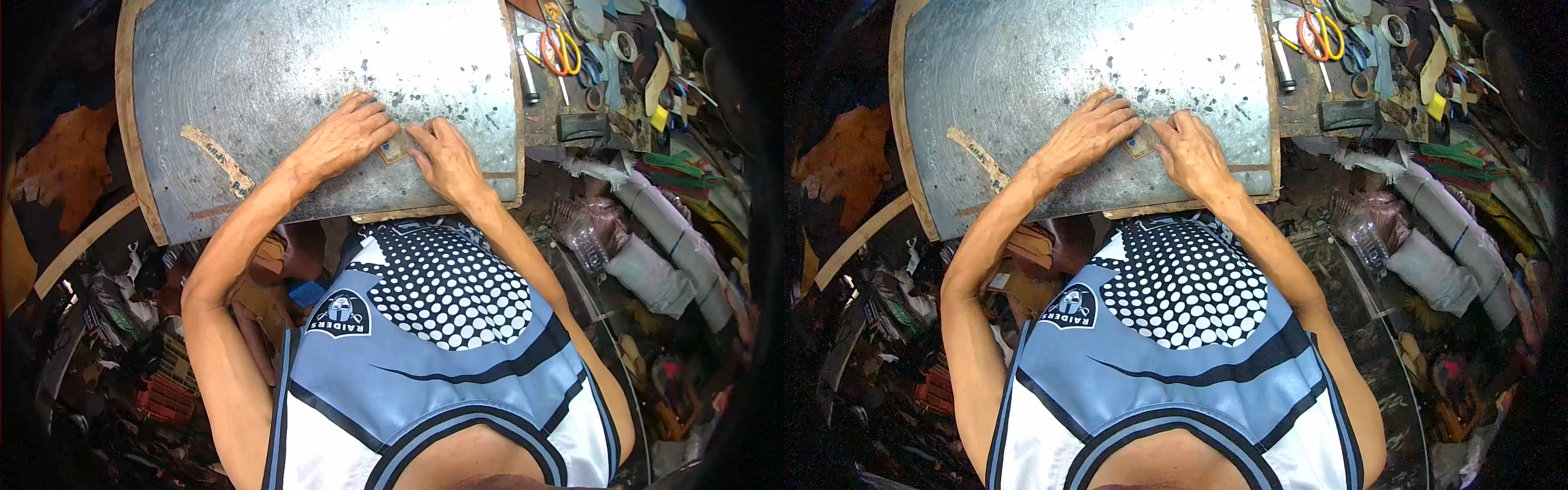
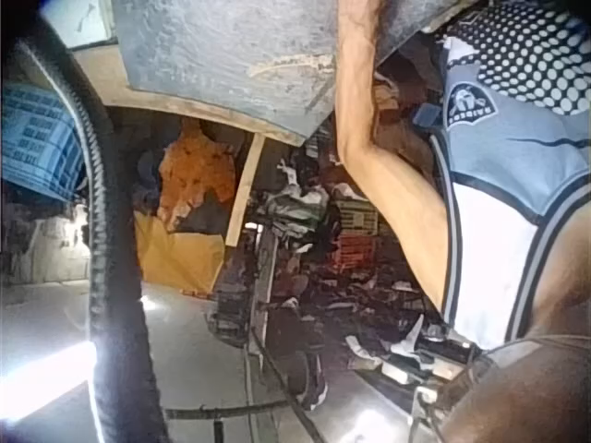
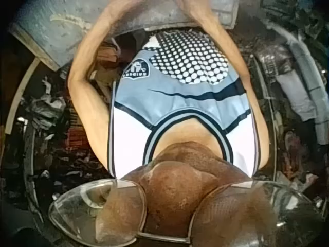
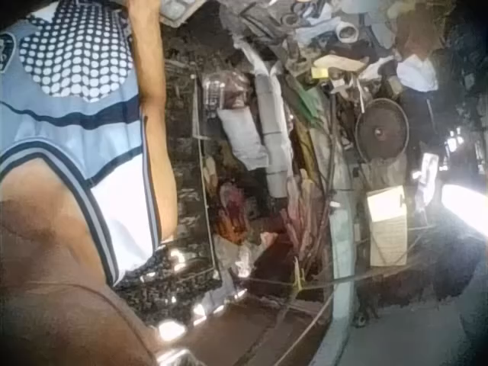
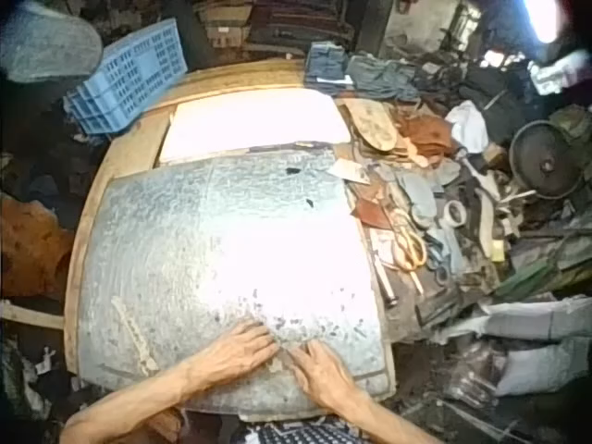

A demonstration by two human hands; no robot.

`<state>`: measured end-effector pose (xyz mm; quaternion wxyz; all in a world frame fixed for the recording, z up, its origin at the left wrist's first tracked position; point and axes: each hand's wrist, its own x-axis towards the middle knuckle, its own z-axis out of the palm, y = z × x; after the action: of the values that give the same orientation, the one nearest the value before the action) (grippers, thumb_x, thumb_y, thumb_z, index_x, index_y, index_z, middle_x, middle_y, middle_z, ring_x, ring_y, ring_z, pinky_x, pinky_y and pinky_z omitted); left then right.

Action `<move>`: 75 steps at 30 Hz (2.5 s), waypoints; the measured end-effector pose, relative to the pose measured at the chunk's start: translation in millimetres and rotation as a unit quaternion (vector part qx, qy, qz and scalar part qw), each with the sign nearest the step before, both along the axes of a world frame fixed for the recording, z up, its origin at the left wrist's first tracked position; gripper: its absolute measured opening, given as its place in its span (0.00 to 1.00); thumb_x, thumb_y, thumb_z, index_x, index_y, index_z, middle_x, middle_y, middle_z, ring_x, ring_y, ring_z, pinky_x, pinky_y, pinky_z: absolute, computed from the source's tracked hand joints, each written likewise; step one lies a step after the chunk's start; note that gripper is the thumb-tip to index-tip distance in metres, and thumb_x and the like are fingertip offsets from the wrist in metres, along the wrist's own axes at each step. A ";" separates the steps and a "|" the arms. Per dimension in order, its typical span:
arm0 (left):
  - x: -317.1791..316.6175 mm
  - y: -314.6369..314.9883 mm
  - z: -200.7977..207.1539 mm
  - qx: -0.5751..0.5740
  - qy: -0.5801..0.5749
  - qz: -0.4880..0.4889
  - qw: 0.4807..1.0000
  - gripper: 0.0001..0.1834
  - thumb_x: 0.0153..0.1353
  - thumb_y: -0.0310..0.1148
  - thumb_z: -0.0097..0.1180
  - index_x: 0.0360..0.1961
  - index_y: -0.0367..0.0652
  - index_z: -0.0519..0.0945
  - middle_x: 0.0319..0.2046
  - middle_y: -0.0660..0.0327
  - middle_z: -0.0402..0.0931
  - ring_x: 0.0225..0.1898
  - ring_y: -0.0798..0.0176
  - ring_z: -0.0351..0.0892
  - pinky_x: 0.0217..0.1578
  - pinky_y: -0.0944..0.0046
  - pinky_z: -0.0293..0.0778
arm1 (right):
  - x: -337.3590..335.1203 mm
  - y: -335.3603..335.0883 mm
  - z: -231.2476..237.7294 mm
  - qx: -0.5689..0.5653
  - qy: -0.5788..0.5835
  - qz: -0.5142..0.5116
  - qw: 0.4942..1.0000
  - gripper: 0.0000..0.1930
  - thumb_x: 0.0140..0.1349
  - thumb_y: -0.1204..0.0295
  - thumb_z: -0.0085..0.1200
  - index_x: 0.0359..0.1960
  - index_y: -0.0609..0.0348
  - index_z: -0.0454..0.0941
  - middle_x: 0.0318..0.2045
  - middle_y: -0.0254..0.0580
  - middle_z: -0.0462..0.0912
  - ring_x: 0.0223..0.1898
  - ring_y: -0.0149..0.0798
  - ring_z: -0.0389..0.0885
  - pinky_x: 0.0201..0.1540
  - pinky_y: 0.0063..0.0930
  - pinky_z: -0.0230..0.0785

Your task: The worker is trimming excess material from leather shoe components and applying adhesive to prepare them for assembly.

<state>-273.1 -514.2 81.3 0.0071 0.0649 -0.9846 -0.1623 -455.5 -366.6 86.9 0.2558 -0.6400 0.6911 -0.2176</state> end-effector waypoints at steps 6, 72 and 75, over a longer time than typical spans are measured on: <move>8.1 -2.6 15.8 0.218 -0.058 0.156 0.962 0.15 0.55 0.28 0.59 0.45 0.38 0.79 0.39 0.57 0.80 0.43 0.55 0.77 0.51 0.57 0.71 | -16.8 1.4 16.4 -0.002 -0.093 -0.059 0.994 0.19 0.59 0.74 0.60 0.53 0.62 0.77 0.38 0.47 0.74 0.36 0.45 0.77 0.41 0.35 0.74; -11.4 63.8 -35.0 0.067 0.128 0.328 0.934 0.46 0.46 0.60 0.69 0.59 0.37 0.74 0.66 0.52 0.65 0.71 0.47 0.55 0.71 0.44 0.46 | -25.8 7.1 14.4 0.064 -0.018 0.032 0.997 0.24 0.57 0.76 0.61 0.57 0.60 0.74 0.45 0.48 0.75 0.44 0.50 0.78 0.47 0.40 0.74; -9.7 71.7 -34.6 0.065 0.139 0.336 0.929 0.45 0.46 0.59 0.70 0.58 0.36 0.75 0.65 0.50 0.66 0.70 0.45 0.56 0.70 0.42 0.47 | -25.7 8.0 14.7 0.068 -0.015 0.037 0.997 0.26 0.58 0.75 0.61 0.60 0.58 0.73 0.47 0.48 0.75 0.44 0.49 0.78 0.47 0.38 0.73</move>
<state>-282.8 -442.5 46.7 0.1941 0.3693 -0.8814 -0.2217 -481.2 -358.6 101.5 0.3169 -0.6430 0.6761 -0.1703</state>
